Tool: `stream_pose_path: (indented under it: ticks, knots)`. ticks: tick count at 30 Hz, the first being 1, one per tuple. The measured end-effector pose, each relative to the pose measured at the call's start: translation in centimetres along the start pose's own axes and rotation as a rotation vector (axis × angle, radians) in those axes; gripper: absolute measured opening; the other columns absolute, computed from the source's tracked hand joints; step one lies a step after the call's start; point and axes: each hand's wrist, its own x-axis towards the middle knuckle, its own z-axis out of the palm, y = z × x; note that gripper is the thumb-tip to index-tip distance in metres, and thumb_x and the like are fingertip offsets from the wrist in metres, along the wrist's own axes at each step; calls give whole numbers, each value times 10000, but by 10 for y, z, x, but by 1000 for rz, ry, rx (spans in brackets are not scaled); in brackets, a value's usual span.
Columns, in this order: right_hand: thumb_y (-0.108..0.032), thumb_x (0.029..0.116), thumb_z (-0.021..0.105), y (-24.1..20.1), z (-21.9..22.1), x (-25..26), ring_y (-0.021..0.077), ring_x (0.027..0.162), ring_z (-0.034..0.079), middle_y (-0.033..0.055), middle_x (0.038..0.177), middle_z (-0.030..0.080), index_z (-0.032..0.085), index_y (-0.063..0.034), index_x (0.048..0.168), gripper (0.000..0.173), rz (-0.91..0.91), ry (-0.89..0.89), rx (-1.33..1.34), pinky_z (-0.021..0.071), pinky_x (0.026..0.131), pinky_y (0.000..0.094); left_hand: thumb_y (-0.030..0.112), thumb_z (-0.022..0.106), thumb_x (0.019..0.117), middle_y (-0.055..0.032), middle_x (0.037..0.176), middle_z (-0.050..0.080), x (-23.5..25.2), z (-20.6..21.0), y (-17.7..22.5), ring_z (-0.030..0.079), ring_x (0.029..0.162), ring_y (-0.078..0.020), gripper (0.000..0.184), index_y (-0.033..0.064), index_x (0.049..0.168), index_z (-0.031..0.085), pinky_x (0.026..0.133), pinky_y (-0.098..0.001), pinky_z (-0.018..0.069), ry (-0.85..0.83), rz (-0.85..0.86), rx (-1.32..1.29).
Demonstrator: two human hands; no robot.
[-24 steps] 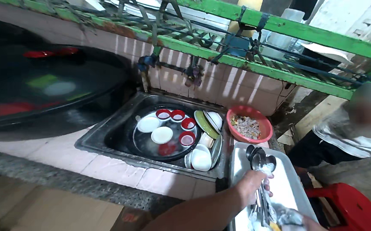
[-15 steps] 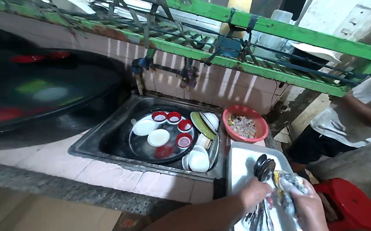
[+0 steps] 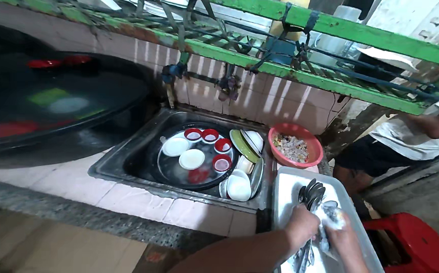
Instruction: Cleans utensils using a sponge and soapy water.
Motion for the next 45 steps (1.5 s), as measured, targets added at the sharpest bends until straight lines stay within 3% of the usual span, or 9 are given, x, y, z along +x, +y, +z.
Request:
stream_pose_path:
  ticks: [12,15,18,22,25,27,35,41,45]
  knots:
    - [-130,964,659,11,-7,15,493,1123,659,327,1218,658,507,91,1403,514,-116,5,-201,492,979,669,37,623,939,-65,820,559,3,0,-1,558,579,-126,318,18,1236,510,543,-279,507,2,-56,-143]
    - [-218,988,651,26,-27,53,384,1161,652,274,1247,658,614,70,1294,422,-134,171,-11,503,1030,562,59,631,959,-70,834,564,3,1,0,557,569,-126,304,16,1232,505,529,-278,513,-25,-60,-190]
    - [-309,953,570,33,-38,64,208,981,653,163,1095,668,634,40,1195,429,-78,85,242,553,874,416,86,656,960,-67,859,593,-2,0,-2,598,591,-130,332,26,1244,494,548,-291,548,-133,-50,-224]
    - [-220,992,609,30,-52,36,255,1111,667,210,1236,675,589,55,1338,443,-104,16,201,531,1000,467,87,640,979,-33,809,591,-6,1,-3,599,581,-124,231,53,1171,517,548,-281,556,-269,-16,-287]
    - [-186,1008,531,35,-65,47,120,729,672,72,921,697,602,40,1244,335,-85,236,524,594,647,312,100,643,983,-24,806,582,-3,1,-5,579,576,-107,221,51,1170,536,545,-267,541,-249,-18,-230]
    - [-225,1033,509,35,-64,44,67,673,656,-4,852,666,543,-11,1264,316,11,239,731,588,600,267,93,642,978,-14,785,575,0,3,-5,564,558,-95,188,52,1141,557,526,-252,527,-209,-26,-219]
    - [-183,970,671,11,-26,16,225,952,680,185,1108,681,544,61,1339,460,226,23,370,572,866,449,201,626,1014,-37,870,646,-2,-4,-4,619,658,-116,201,37,1130,626,615,-274,542,-165,37,-331]
    - [-270,981,691,10,-61,41,368,1171,633,260,1240,650,570,36,1349,494,357,-628,-243,479,1034,563,254,717,945,-141,1256,646,-8,-7,2,595,1194,-238,394,18,1251,641,1021,-466,483,-202,41,-304]
    - [-301,991,665,15,-44,24,283,1068,673,190,1144,692,620,26,1270,433,234,-882,-204,522,986,502,212,721,934,-97,1061,689,-5,-6,2,660,988,-190,315,29,1180,653,894,-405,544,-297,50,-262]
